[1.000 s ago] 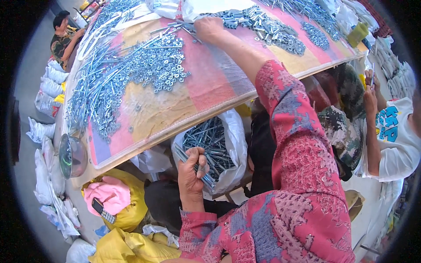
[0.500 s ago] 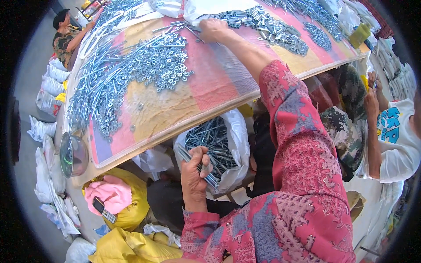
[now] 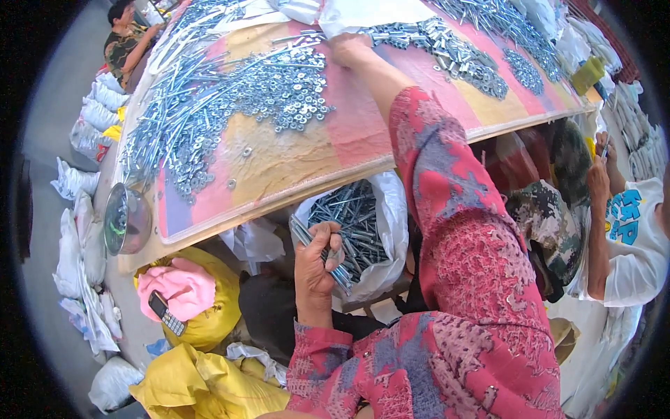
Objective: The person assembles hardware fasteners by picking up metal rods and threading nuts and washers onto them by hand.
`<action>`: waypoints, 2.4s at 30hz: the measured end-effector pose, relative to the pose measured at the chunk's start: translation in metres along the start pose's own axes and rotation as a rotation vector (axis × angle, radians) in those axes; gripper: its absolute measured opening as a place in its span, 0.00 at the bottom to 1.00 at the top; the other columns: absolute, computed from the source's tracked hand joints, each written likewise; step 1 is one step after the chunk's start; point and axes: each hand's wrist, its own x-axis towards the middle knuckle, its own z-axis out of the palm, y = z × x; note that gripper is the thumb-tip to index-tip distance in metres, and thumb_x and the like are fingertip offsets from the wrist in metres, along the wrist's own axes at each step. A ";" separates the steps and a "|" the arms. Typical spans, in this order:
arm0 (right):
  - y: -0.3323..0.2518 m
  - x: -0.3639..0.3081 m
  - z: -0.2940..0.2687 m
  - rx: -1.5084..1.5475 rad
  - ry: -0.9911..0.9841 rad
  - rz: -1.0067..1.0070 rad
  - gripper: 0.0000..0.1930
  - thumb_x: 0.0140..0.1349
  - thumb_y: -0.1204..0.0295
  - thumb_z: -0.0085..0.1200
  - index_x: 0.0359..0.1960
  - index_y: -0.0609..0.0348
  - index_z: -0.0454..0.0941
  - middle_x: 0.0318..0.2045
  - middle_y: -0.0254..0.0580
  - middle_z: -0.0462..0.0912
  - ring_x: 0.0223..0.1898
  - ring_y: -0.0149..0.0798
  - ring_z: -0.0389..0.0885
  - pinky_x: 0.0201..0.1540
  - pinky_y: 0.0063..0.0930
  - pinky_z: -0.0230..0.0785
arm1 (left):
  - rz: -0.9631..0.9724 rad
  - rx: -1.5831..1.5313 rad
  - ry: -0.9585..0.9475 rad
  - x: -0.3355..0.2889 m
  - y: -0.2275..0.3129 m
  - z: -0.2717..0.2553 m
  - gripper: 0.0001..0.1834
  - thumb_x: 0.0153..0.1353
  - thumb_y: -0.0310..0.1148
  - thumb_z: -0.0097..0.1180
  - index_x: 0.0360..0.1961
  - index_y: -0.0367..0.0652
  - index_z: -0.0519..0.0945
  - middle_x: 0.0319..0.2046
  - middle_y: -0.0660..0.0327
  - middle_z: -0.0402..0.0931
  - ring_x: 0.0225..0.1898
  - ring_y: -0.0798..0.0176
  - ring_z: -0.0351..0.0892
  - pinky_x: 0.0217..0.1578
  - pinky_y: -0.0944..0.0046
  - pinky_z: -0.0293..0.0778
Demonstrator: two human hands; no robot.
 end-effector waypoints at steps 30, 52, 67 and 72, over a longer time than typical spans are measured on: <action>-0.041 -0.426 0.030 1.266 -0.413 -0.464 0.17 0.58 0.64 0.53 0.24 0.70 0.74 0.17 0.50 0.71 0.22 0.41 0.73 0.26 0.36 0.64 | 0.216 0.023 -0.193 -0.073 -0.071 -0.009 0.20 0.68 0.40 0.48 0.51 0.33 0.71 0.51 0.45 0.75 0.52 0.52 0.75 0.55 0.53 0.70; 0.015 -0.446 0.027 1.704 -0.586 0.031 0.13 0.62 0.63 0.57 0.27 0.61 0.81 0.16 0.25 0.71 0.19 0.21 0.65 0.23 0.18 0.56 | -0.128 0.128 -0.069 -0.140 -0.132 0.024 0.13 0.67 0.36 0.52 0.45 0.36 0.74 0.34 0.55 0.80 0.31 0.62 0.82 0.27 0.68 0.78; 0.019 -0.372 -0.028 1.806 0.151 -0.084 0.11 0.62 0.67 0.58 0.29 0.62 0.76 0.19 0.30 0.76 0.19 0.21 0.71 0.22 0.19 0.63 | 0.011 0.154 -0.119 -0.104 -0.103 -0.012 0.15 0.67 0.39 0.52 0.41 0.35 0.74 0.30 0.56 0.78 0.23 0.67 0.76 0.24 0.70 0.73; -0.021 -0.368 -0.030 1.091 0.538 -0.679 0.13 0.51 0.72 0.63 0.37 0.61 0.78 0.34 0.42 0.81 0.34 0.42 0.81 0.36 0.29 0.71 | 0.135 -0.230 -0.096 -0.060 -0.028 0.053 0.20 0.69 0.45 0.47 0.42 0.36 0.75 0.39 0.52 0.78 0.39 0.59 0.79 0.40 0.61 0.77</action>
